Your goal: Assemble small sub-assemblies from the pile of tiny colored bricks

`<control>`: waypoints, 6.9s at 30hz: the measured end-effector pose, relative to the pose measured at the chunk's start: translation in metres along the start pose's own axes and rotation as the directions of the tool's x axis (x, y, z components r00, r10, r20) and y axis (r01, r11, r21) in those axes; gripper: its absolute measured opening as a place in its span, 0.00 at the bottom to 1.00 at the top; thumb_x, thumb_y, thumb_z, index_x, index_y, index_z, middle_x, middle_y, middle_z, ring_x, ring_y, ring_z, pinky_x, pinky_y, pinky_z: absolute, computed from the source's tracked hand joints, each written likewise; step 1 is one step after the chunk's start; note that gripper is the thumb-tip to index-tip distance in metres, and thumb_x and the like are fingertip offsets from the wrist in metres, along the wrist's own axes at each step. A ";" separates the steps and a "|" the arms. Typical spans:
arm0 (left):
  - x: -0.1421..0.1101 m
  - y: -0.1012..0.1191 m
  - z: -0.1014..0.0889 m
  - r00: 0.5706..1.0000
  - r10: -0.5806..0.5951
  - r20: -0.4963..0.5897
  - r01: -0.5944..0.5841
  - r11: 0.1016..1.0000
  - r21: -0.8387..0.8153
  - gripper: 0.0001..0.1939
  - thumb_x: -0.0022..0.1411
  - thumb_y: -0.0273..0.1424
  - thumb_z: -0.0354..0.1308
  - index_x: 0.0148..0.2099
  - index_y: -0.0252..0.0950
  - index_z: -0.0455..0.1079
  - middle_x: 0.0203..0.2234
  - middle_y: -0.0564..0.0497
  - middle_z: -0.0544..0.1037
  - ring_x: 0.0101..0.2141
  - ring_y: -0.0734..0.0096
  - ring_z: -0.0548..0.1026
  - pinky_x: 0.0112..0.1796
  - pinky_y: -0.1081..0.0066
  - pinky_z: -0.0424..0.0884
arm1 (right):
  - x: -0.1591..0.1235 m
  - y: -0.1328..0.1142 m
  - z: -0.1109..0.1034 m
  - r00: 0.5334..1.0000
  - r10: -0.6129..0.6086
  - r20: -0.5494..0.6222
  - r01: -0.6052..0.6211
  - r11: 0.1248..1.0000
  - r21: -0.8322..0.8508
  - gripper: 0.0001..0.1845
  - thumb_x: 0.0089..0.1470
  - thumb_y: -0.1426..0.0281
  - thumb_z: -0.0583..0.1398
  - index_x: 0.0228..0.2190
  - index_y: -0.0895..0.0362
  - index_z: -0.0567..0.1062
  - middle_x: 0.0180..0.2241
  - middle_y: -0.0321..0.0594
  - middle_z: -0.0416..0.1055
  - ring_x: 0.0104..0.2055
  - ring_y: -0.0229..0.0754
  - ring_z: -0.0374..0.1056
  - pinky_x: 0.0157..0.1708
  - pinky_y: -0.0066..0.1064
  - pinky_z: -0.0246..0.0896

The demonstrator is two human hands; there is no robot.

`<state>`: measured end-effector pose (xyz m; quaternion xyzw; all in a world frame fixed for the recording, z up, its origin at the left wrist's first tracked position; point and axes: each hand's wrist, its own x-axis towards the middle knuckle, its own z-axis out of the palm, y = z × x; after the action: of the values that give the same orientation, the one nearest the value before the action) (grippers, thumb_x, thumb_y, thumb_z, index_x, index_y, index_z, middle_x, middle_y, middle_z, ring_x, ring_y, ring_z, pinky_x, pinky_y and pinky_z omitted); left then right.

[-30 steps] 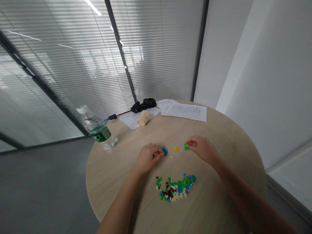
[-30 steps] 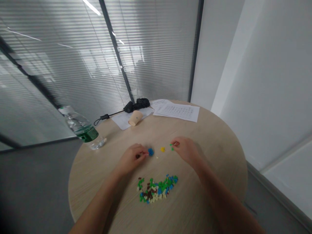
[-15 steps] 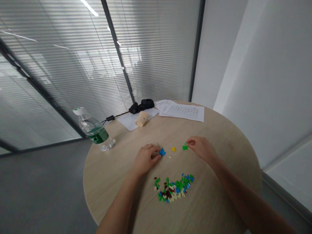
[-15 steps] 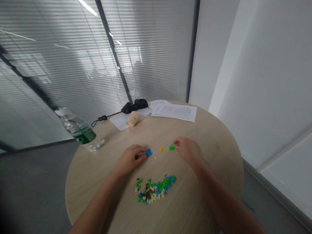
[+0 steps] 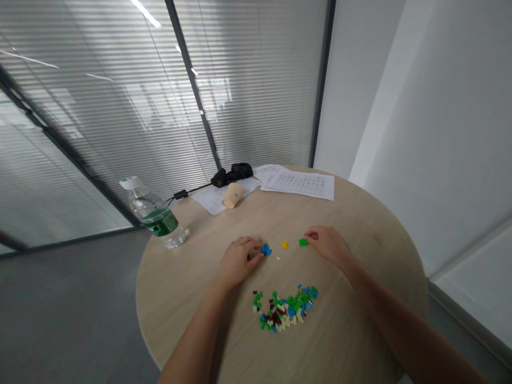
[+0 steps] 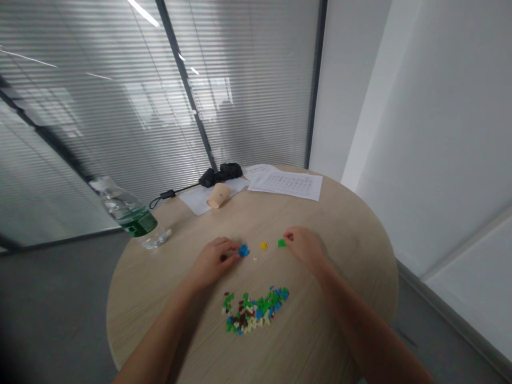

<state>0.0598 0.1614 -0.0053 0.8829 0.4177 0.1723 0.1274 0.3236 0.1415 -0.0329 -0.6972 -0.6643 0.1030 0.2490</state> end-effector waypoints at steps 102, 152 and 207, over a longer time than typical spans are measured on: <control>-0.001 -0.002 -0.002 0.999 -0.002 -0.035 0.001 1.000 -0.023 0.10 0.61 0.30 0.52 0.42 0.37 0.74 0.36 0.48 0.76 0.40 0.64 0.70 0.43 0.67 0.66 | 0.004 -0.001 0.002 0.960 -0.279 -0.001 0.279 0.960 0.019 0.05 0.49 0.75 0.59 0.28 0.57 0.77 0.33 0.42 0.76 0.39 0.43 0.69 0.43 0.32 0.60; -0.003 -0.005 0.002 0.999 0.002 -0.051 -0.004 0.999 -0.038 0.10 0.61 0.31 0.52 0.42 0.38 0.73 0.37 0.48 0.76 0.40 0.64 0.70 0.42 0.65 0.67 | -0.024 -0.028 -0.005 0.639 -0.613 0.465 0.453 0.788 0.417 0.06 0.41 0.76 0.62 0.23 0.57 0.79 0.24 0.36 0.73 0.29 0.37 0.67 0.31 0.26 0.61; 0.003 -0.010 0.012 0.929 -0.023 -0.371 0.065 0.993 0.100 0.11 0.62 0.33 0.51 0.35 0.36 0.73 0.32 0.48 0.74 0.37 0.64 0.68 0.40 0.65 0.66 | -0.029 -0.036 0.000 0.702 -0.526 0.480 0.247 0.812 0.528 0.07 0.44 0.73 0.61 0.28 0.59 0.79 0.25 0.37 0.74 0.26 0.35 0.66 0.26 0.24 0.59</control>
<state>0.0595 0.1693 -0.0194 0.8310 0.4627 0.3086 0.0013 0.2892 0.1129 -0.0209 -0.3945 -0.8032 0.4064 0.1844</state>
